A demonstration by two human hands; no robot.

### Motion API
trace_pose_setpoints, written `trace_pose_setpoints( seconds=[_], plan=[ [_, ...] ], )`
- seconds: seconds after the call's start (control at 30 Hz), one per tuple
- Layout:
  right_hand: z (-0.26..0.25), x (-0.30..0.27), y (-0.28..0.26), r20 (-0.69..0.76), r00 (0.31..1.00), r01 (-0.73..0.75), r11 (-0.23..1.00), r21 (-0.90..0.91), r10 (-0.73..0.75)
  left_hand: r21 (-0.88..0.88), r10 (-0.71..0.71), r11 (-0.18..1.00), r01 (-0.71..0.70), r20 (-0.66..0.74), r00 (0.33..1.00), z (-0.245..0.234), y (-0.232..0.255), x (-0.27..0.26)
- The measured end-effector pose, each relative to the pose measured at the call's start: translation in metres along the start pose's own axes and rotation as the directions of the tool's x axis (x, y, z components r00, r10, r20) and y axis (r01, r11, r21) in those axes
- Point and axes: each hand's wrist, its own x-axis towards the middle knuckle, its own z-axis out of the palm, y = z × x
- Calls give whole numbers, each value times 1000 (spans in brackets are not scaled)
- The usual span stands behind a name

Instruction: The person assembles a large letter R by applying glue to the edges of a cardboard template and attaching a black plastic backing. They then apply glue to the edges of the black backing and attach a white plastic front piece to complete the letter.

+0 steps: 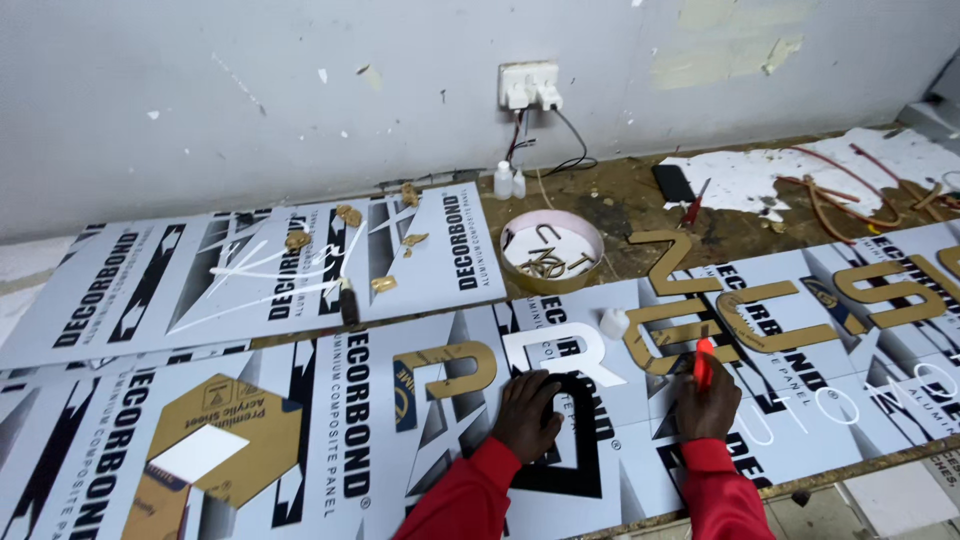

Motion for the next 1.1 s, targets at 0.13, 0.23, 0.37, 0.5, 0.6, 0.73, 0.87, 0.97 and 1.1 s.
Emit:
trace_pose_setpoints(
  seconds=[0.13, 0.23, 0.37, 0.5, 0.6, 0.73, 0.87, 0.97, 1.1],
  plan=[
    [-28, -4, -78, 108, 982, -183, 899, 397, 153, -9, -54, 998, 55, 43, 998, 0, 0, 0],
    [-36, -3, -118, 345, 844, -535, 694, 482, 411, -13, -47, 999, 47, 17, 999, 3, -3, 1],
    [-15, -14, -120, 622, 673, -736, 279, 617, 399, -14, -145, 989, 147, 124, 982, -2, -4, 9],
    [-4, -15, -131, 734, 616, -784, 315, 535, 284, 29, -226, 974, 224, 137, 964, 4, -18, 22],
    [16, -20, -110, 739, 622, -768, 388, 510, 258, -69, -234, 968, 240, 85, 969, 23, -38, 33],
    [33, -19, -96, 731, 633, -735, 492, 466, 254, -111, -223, 967, 231, 81, 971, 42, -54, 55],
    [24, -14, -105, 776, 547, -771, 550, 321, 314, 16, -127, 992, 127, 77, 989, 54, -59, 76],
    [14, -12, -110, 773, 511, -814, 500, 294, 377, 77, -156, 986, 148, 115, 981, 59, -54, 89],
    [8, -14, -118, 785, 450, -863, 434, 258, 426, 103, -196, 978, 180, 175, 965, 61, -46, 91]
  ],
)
